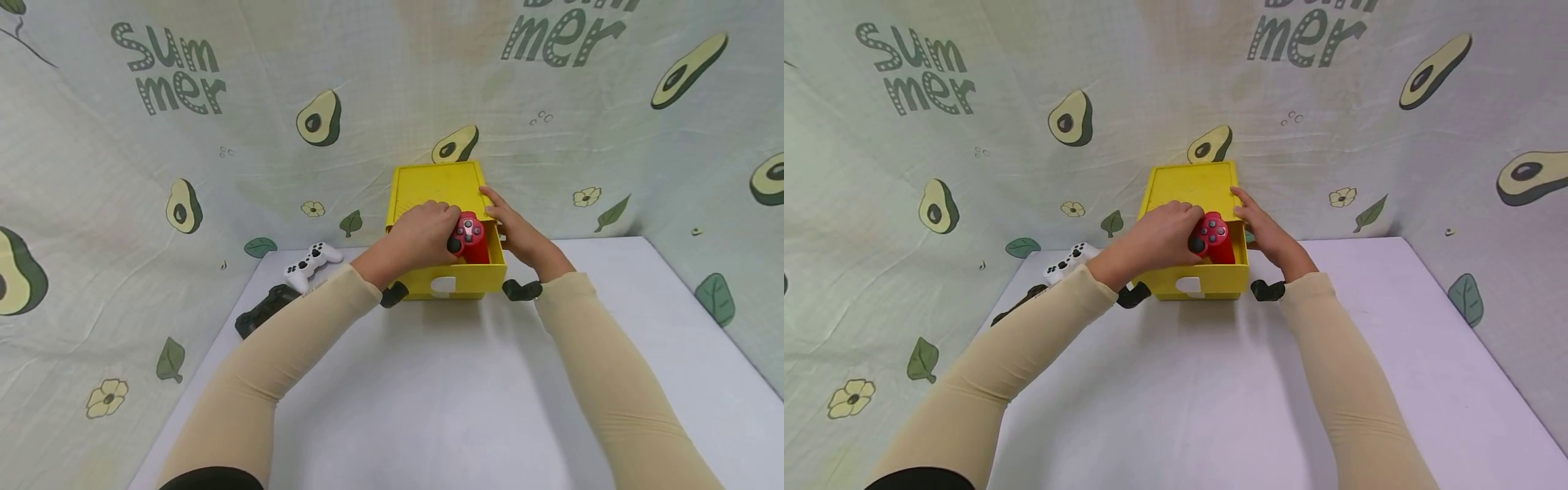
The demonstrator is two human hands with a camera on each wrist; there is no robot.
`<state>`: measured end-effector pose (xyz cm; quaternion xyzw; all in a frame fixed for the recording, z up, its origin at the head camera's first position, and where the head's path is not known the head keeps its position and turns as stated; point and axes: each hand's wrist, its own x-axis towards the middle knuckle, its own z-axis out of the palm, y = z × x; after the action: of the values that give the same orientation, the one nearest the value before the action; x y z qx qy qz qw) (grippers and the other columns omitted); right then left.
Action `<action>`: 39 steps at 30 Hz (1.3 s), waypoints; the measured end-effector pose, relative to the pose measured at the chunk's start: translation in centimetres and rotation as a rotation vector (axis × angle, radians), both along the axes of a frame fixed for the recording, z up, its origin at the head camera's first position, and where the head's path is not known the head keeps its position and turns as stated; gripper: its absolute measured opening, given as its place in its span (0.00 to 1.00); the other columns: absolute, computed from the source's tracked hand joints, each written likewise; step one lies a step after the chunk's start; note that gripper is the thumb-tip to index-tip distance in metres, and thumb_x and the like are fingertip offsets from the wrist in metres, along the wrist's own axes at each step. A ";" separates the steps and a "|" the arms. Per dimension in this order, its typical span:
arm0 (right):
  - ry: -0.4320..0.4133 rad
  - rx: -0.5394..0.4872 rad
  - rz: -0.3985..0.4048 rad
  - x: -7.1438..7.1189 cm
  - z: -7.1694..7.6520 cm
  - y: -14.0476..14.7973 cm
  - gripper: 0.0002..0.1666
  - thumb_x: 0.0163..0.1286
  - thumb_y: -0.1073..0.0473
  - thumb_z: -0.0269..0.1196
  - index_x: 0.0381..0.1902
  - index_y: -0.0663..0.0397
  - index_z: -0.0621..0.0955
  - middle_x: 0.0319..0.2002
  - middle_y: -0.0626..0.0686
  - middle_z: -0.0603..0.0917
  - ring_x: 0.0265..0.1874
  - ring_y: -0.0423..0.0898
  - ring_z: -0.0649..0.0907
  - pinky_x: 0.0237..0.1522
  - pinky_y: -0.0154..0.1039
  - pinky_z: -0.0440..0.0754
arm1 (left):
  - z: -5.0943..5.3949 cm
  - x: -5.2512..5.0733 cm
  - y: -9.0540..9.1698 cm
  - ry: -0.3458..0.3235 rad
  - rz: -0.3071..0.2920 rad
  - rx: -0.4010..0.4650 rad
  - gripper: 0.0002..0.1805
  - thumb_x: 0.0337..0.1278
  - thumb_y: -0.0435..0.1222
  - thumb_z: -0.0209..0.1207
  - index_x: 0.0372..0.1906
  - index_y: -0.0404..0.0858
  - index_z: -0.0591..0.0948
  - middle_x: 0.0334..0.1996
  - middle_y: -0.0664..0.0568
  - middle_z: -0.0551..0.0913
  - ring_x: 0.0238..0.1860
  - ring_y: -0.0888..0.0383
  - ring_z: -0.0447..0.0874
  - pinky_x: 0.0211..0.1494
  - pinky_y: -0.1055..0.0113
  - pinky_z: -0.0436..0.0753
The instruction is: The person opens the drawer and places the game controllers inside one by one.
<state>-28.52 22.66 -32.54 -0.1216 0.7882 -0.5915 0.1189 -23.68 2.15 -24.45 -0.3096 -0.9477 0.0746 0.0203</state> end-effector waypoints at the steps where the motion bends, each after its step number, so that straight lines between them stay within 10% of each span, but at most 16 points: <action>1: 0.001 -0.001 -0.003 -0.2 -0.3 0.1 0.35 0.76 0.38 0.39 0.75 0.19 0.41 0.79 0.51 0.39 0.74 0.67 0.48 0.69 0.71 0.54 | 0.0 0.0 0.0 -0.006 0.000 0.004 0.39 0.46 0.59 0.67 0.61 0.45 0.70 0.51 0.55 0.78 0.50 0.59 0.73 0.56 0.70 0.78; 39: 0.021 -0.037 0.006 -1.2 -1.6 0.5 0.33 0.74 0.33 0.38 0.73 0.13 0.43 0.78 0.50 0.41 0.74 0.65 0.51 0.69 0.70 0.53 | -0.7 -2.2 0.0 -0.383 0.017 -0.068 0.22 0.59 0.54 0.61 0.51 0.46 0.78 0.38 0.55 0.81 0.42 0.58 0.77 0.47 0.70 0.76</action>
<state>-29.75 23.11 -34.16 -0.1326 0.7779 -0.6043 0.1102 -25.90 2.14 -25.18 -0.3107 -0.9337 0.0466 -0.1716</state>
